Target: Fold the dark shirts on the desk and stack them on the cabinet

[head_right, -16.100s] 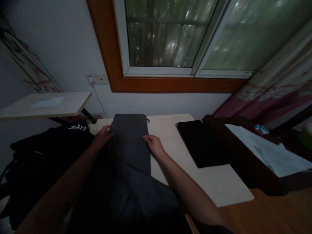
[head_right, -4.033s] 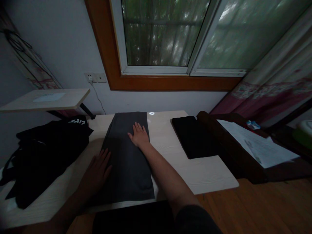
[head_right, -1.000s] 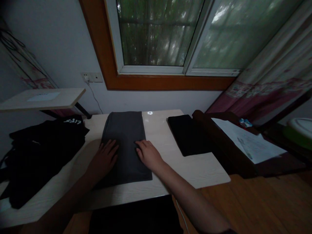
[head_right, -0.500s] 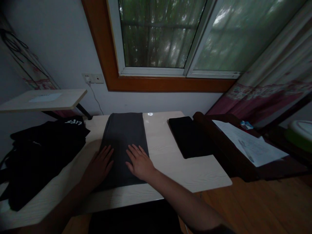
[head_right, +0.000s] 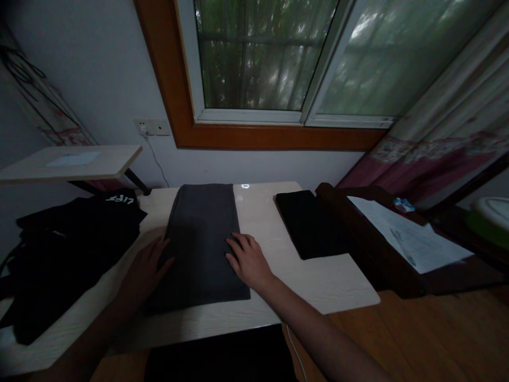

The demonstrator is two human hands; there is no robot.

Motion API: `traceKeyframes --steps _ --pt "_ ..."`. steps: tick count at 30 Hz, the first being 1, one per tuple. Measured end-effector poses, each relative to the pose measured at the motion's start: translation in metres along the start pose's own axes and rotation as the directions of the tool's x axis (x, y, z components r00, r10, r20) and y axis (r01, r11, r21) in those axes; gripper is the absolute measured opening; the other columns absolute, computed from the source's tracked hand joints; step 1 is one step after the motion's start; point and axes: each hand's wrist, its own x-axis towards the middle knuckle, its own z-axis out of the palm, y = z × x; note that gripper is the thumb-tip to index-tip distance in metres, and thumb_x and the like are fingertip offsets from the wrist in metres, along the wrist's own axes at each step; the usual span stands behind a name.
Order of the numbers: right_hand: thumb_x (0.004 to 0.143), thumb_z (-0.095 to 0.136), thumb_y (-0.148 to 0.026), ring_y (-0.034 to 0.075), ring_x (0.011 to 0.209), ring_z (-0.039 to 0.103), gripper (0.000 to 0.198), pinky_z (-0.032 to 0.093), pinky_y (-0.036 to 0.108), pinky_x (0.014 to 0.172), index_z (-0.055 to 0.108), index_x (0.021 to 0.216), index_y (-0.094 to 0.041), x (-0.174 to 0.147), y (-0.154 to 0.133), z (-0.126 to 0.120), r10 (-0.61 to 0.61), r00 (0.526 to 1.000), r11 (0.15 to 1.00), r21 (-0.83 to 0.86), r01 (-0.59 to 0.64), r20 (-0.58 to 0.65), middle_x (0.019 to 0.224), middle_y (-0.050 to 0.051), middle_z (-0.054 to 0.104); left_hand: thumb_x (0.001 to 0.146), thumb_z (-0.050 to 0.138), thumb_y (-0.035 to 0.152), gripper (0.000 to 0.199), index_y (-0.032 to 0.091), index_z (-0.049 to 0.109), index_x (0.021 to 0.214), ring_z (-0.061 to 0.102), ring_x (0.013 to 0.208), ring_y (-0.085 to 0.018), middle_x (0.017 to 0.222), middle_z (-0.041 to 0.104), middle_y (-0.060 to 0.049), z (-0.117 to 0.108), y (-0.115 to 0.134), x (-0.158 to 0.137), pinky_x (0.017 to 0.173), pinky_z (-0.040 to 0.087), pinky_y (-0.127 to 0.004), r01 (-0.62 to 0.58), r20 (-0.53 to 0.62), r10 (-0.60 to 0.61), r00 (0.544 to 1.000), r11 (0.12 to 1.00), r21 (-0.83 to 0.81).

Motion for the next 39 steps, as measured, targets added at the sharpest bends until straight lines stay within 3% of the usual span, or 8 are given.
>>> traceKeyframes --steps 4,8,13,18,23,39 --pt "0.105 0.044 -0.043 0.029 0.113 0.054 0.045 0.049 0.045 0.097 0.054 0.144 -0.023 0.022 0.012 0.001 0.208 0.978 0.973 -0.100 -0.209 -0.021 0.130 0.015 0.059 0.099 0.046 0.049 0.058 0.015 0.046 0.146 0.058 0.125 -0.032 0.134 0.063 -0.017 -0.005 -0.008 0.030 0.107 0.046 -0.049 0.137 0.016 -0.136 0.991 0.990 -0.034" --pt "0.107 0.038 -0.043 0.030 0.111 0.056 0.048 0.047 0.041 0.093 0.046 0.149 -0.023 0.046 0.011 0.005 0.325 0.945 0.926 -0.216 -0.309 0.040 0.124 0.015 0.061 0.100 0.044 0.048 0.062 0.013 0.038 0.151 0.061 0.123 -0.029 0.133 0.065 -0.019 -0.007 0.001 0.051 0.101 0.048 -0.043 0.267 0.119 -0.261 0.958 0.963 -0.041" --pt "0.108 0.034 -0.033 0.026 0.105 0.064 0.046 0.047 0.036 0.090 0.040 0.151 -0.020 0.064 0.006 0.009 0.324 0.931 0.932 -0.227 -0.283 0.170 0.117 0.014 0.069 0.103 0.038 0.045 0.061 0.018 0.028 0.157 0.072 0.101 -0.030 0.127 0.069 -0.018 -0.010 0.022 0.055 0.082 0.054 -0.041 0.307 0.226 -0.313 0.922 0.950 0.063" --pt "0.107 0.035 -0.031 0.024 0.102 0.068 0.043 0.048 0.033 0.088 0.044 0.147 -0.020 0.060 0.009 0.009 0.331 0.918 0.930 -0.242 -0.278 0.217 0.116 0.014 0.072 0.105 0.033 0.046 0.055 0.021 0.034 0.154 0.075 0.087 -0.031 0.110 0.076 -0.015 -0.011 0.026 0.048 0.073 0.054 -0.040 0.263 0.225 -0.295 0.929 0.951 0.164" --pt "0.108 0.034 -0.030 0.024 0.099 0.070 0.040 0.049 0.034 0.087 0.050 0.143 -0.020 0.045 0.009 0.008 0.295 0.930 0.936 -0.260 -0.236 0.221 0.114 0.013 0.074 0.106 0.033 0.043 0.049 0.024 0.043 0.150 0.075 0.086 -0.028 0.103 0.078 -0.012 -0.015 0.027 0.037 0.075 0.053 -0.038 0.221 0.265 -0.263 0.928 0.959 0.177" --pt "0.106 0.041 -0.026 0.022 0.102 0.071 0.034 0.049 0.035 0.095 0.057 0.135 -0.019 -0.019 0.005 -0.005 0.197 0.948 0.978 -0.117 -0.172 0.249 0.113 0.011 0.075 0.105 0.035 0.036 0.041 0.025 0.056 0.139 0.073 0.103 -0.024 0.132 0.071 -0.008 -0.011 0.029 -0.031 0.092 0.053 -0.039 0.141 0.278 -0.142 0.950 0.990 0.022"
